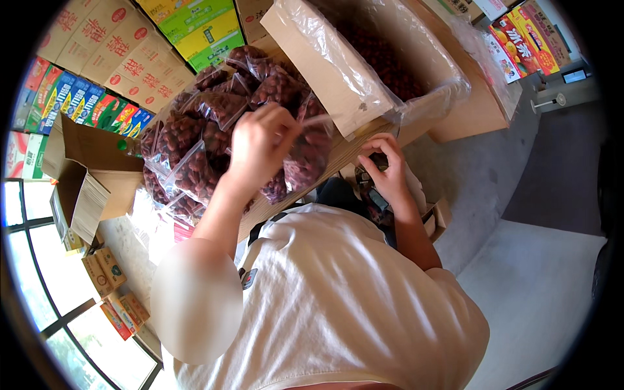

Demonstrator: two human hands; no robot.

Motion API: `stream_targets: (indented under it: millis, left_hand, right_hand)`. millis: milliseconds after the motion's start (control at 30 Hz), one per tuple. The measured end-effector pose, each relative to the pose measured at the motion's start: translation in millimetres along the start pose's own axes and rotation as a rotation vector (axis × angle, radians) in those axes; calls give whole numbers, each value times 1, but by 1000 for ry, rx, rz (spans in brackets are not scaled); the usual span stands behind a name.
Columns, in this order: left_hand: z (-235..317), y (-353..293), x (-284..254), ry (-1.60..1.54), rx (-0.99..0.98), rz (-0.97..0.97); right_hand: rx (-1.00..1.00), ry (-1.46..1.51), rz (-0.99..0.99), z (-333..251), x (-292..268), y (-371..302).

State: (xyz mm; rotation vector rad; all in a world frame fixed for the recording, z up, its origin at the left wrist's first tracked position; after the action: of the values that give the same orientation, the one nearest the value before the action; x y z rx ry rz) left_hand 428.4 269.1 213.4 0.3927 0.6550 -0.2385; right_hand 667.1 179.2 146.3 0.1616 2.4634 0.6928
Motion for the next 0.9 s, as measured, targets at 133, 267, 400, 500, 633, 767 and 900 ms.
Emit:
stream_targets:
  millis: [133,267,400,500,633,767,900]
  left_hand:
    - [-6,16,-29,-51,-95,303]
    - [-29,28,-26,-32,-251,600]
    - [-131,14,28,-18,-306,329]
    - [-144,-10,32,50,-379,256]
    - [-130,-34,-3,-45,-439,368]
    - [-120,-64,-49,148,-288,640]
    - [-154,-129,-95,376,-354,1004]
  right_hand:
    - [-13,15,-19,7,2,4]
    - [-4,49,-36,10,2,8]
    - [-37,65,-72,19,3,13]
    - [-38,78,-109,24,2,14]
    - [-13,137,-191,29,8,17]
    - [-9,180,-295,31,24,24]
    - [-48,223,-391,26,40,40]
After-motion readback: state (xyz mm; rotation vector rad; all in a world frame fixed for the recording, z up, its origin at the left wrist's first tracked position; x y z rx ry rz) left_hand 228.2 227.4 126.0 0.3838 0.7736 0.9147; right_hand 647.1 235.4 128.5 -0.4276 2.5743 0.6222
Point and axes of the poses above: each hand's wrist, its own y-axis towards the middle knuckle, its own x-axis out of the palm, z = x × y, the point moved 2 cm from there along y, towards the middle knuckle, and after that the axes turned 13 degrees about -x, right-handed, at the moved point
